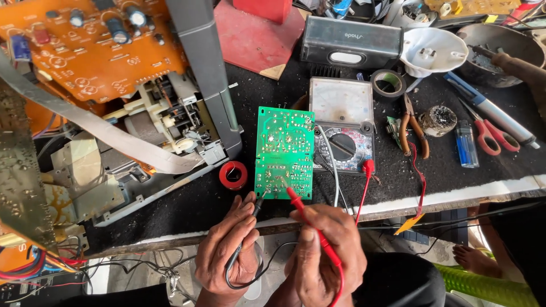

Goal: The person uses a multimeter to test a green circuit board. They hold the red and black probes against various points on the board to check for continuity or voltage.

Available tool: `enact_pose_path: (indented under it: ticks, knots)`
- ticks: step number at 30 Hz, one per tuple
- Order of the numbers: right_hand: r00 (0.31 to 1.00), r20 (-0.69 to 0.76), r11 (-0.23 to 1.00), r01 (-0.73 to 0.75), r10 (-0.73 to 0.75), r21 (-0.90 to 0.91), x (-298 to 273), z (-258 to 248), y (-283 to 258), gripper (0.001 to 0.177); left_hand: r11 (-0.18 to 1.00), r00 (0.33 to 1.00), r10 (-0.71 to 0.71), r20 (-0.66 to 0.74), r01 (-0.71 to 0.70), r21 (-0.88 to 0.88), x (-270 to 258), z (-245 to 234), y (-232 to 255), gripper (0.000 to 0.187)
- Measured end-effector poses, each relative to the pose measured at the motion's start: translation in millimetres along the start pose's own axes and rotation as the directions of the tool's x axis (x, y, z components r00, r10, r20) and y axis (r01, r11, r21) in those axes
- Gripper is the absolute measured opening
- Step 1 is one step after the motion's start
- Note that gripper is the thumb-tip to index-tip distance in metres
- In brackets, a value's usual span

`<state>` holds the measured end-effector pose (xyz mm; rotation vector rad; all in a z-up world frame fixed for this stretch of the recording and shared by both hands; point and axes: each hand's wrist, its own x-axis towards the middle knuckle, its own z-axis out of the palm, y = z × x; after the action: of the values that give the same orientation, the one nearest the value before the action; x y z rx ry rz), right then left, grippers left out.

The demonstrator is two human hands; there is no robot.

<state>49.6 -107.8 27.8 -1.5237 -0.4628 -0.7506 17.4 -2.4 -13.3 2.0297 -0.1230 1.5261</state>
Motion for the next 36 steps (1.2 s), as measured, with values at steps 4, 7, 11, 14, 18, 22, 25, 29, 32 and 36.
enact_pose_path:
  ticks: [4, 7, 11, 14, 18, 22, 25, 29, 32, 36]
  knots:
    - [0.967, -0.162, 0.98, -0.201, 0.198, -0.005, -16, 6, -4, 0.019, 1.0, 1.0, -0.009, 0.013, 0.009, 0.009, -1, -1, -1, 0.021]
    - [0.998, 0.061, 0.999, 0.012, -0.009, -0.051, -20, -11, 16, 0.017, 1.0, 1.0, 0.007, 0.022, -0.007, 0.006, -1, -2, -2, 0.022]
    - [0.992, 0.126, 0.998, 0.027, -0.019, -0.056, -17, -14, 17, 0.011, 1.0, 1.0, 0.01, 0.015, -0.01, -0.001, 0, -1, -2, 0.021]
    - [0.99, 0.138, 0.998, 0.02, -0.013, -0.056, -14, -12, 16, 0.011, 1.0, 1.0, 0.009, 0.01, -0.009, 0.004, 1, -2, -1, 0.021]
    - [0.988, 0.148, 0.996, 0.056, -0.044, -0.073, -10, -10, 14, 0.013, 0.999, 1.0, 0.022, 0.016, -0.022, 0.023, 2, -2, 0, 0.022]
    - [0.984, 0.179, 0.998, 0.025, -0.014, -0.061, -10, -10, 17, 0.013, 1.0, 1.0, 0.012, 0.015, -0.012, 0.01, 1, -1, -1, 0.021]
    - [0.985, 0.169, 0.998, 0.046, -0.039, -0.038, -11, -9, 19, 0.008, 1.0, 1.0, 0.013, 0.017, -0.013, 0.017, -1, -1, -2, 0.021]
    - [0.987, 0.158, 0.999, 0.039, -0.033, -0.036, -10, -8, 17, 0.009, 1.0, 1.0, 0.014, 0.013, -0.014, 0.013, 3, -1, 1, 0.021]
    - [0.985, 0.167, 0.998, 0.046, -0.037, -0.045, -9, -9, 17, 0.009, 1.0, 1.0, 0.018, 0.011, -0.019, 0.022, 3, -1, 0, 0.021]
    - [0.986, 0.164, 0.999, 0.035, -0.029, -0.035, -10, -9, 18, 0.01, 0.999, 0.999, 0.021, 0.027, -0.022, 0.027, 4, -2, 0, 0.022]
